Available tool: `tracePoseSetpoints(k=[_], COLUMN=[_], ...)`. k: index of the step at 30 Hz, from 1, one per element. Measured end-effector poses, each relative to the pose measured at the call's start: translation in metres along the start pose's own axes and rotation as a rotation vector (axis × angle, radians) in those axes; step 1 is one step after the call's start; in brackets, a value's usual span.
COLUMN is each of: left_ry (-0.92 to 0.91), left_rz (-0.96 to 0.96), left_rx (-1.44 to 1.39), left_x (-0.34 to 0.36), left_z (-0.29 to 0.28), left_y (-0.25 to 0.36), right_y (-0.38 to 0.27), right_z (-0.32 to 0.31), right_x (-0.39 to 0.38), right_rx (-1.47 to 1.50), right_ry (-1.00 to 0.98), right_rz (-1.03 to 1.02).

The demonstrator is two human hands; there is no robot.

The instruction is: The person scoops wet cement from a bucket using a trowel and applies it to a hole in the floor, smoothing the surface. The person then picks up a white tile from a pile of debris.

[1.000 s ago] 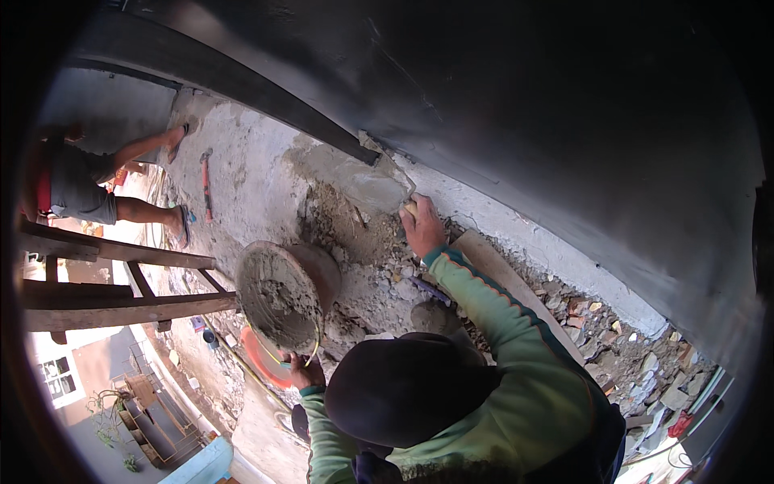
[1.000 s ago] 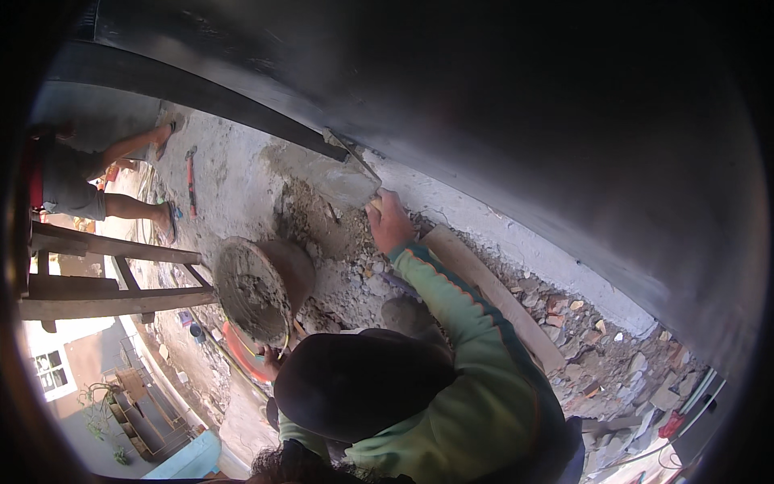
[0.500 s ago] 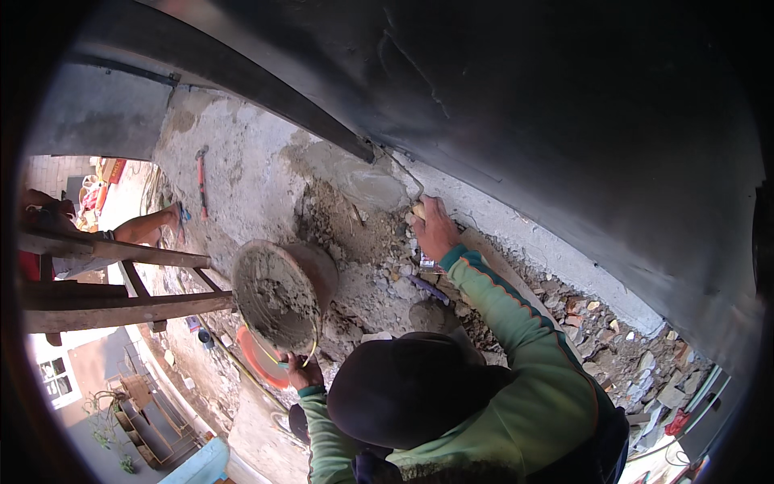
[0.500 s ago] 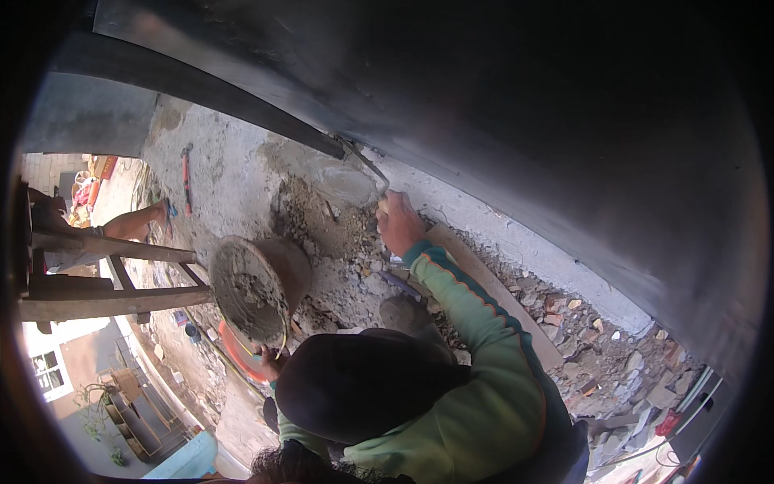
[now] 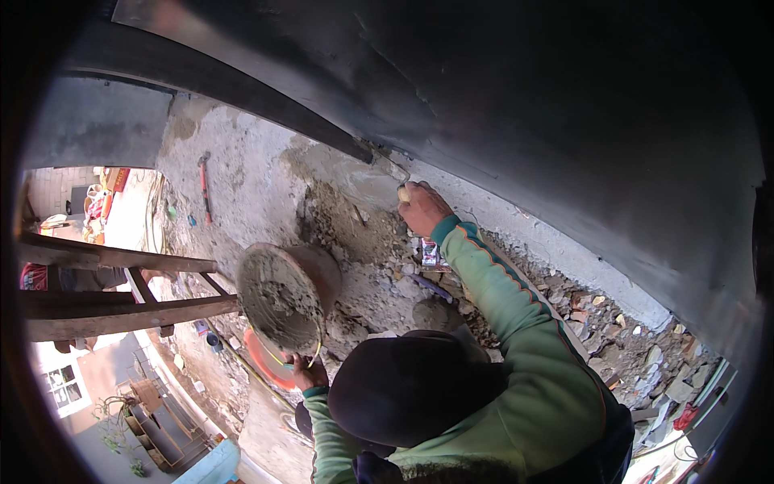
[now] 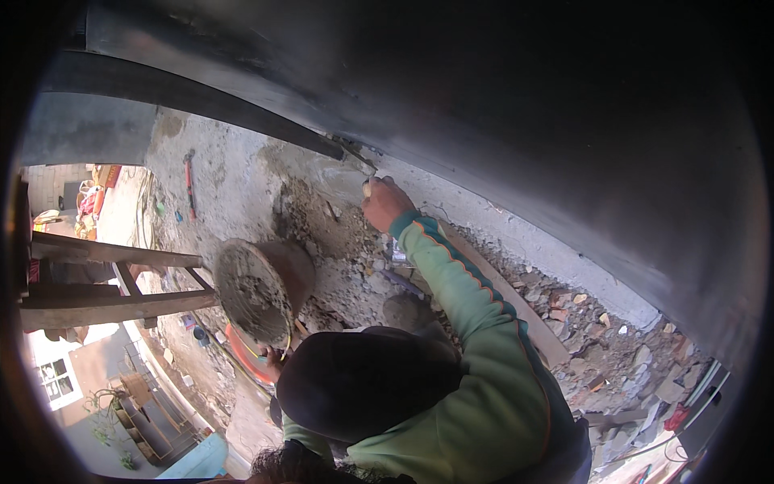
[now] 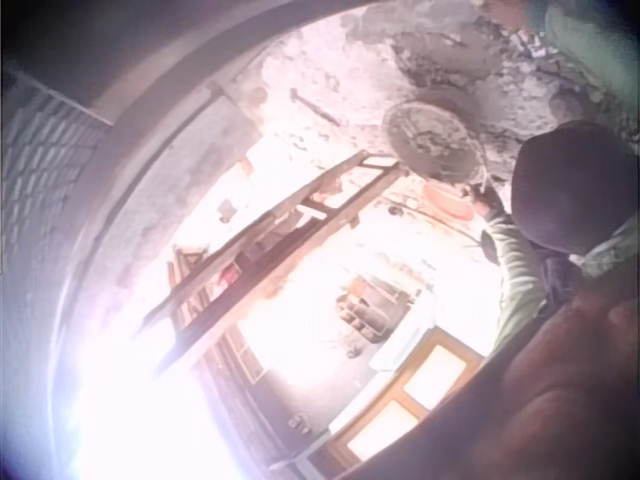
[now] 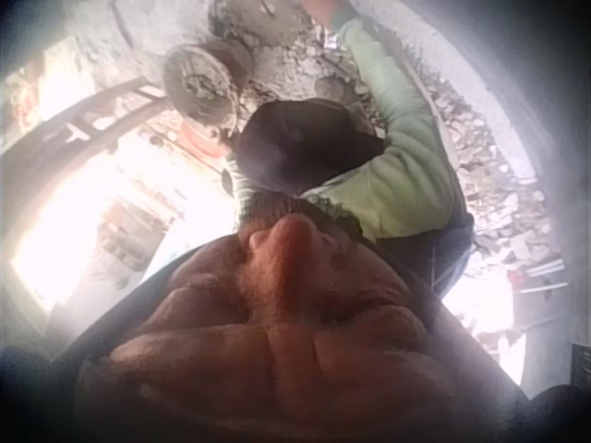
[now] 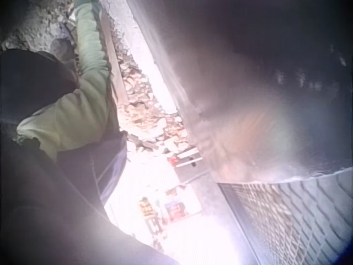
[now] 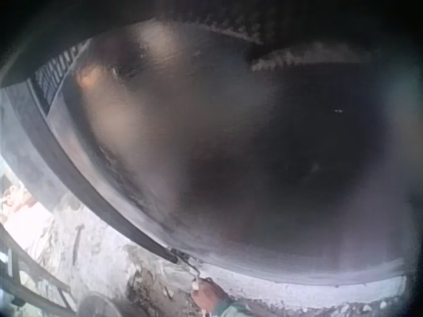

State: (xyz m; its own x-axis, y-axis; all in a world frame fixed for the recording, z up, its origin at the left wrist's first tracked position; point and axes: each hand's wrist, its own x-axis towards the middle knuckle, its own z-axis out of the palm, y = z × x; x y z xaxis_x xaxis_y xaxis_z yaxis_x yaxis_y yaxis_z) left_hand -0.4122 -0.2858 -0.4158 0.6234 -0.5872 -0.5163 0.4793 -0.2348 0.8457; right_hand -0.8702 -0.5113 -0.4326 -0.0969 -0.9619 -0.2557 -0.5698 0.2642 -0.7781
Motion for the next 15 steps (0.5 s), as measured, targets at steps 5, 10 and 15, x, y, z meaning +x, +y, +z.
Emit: tracePoseSetpoints(k=[5, 10, 15], left_ry=[0.022, 0.035, -0.024], left_rz=[-0.01, -0.009, -0.01], left_rx=[-0.012, -0.022, -0.035], left_x=[0.018, 0.025, -0.009], left_z=[-0.034, -0.041, 0.005], left_y=[0.002, -0.002, -0.002], right_y=[-0.029, -0.041, -0.04], right_z=[-0.014, -0.022, -0.036], right_x=[-0.019, 0.02, 0.036], right_rx=[0.018, -0.104, -0.154], right_ry=[0.007, -0.147, -0.289], right_rz=[0.019, 0.081, 0.094])
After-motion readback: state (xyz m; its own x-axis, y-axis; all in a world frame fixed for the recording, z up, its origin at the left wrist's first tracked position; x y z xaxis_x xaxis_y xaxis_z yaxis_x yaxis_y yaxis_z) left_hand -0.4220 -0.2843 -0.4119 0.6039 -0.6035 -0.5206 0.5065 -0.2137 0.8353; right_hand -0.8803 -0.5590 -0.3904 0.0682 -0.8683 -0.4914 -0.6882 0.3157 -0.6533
